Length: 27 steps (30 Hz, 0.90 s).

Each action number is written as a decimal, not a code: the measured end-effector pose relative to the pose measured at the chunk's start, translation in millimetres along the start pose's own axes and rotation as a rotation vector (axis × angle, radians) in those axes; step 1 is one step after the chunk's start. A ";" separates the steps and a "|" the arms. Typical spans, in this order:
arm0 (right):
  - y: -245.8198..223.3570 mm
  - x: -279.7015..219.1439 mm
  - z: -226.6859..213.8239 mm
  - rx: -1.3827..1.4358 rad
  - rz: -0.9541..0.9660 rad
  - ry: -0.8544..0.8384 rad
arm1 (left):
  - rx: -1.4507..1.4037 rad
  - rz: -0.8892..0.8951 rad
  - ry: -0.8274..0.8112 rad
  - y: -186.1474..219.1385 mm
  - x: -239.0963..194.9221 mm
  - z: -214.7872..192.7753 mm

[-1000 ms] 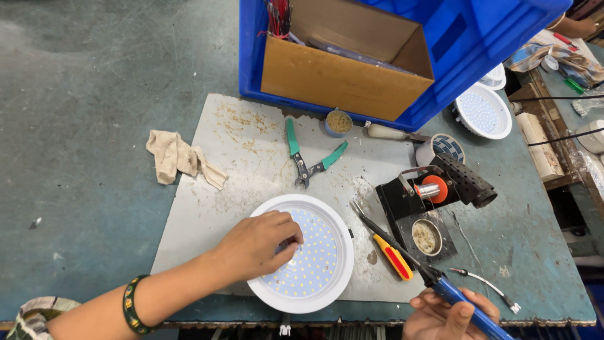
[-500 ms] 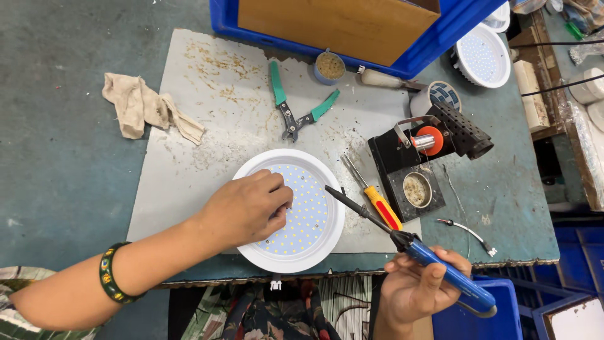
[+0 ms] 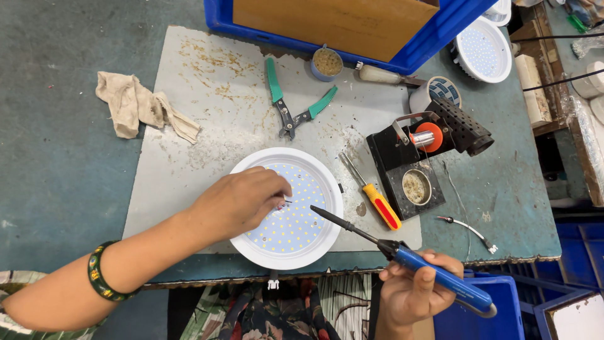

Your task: The person places a circular LED module on the workbench, uses wire cutters to trim wires, and then uses a soldering iron to attach wires to the module. The person wipes the module with a cloth and repeats the soldering process on another module.

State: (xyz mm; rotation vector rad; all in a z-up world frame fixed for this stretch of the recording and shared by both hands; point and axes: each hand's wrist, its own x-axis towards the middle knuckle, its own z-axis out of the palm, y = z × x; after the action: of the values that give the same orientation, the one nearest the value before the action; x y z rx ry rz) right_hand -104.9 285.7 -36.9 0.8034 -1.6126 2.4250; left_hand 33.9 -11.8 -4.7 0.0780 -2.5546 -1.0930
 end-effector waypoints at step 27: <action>2.8 -0.4 13.2 -0.069 0.002 -0.106 | 0.206 0.046 -0.031 6.6 -4.4 6.2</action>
State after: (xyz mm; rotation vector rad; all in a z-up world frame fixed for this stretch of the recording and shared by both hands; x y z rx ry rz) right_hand -100.8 272.9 -35.6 0.9341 -1.7237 2.3507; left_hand 36.4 -2.1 -5.4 0.0547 -2.6757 -0.8173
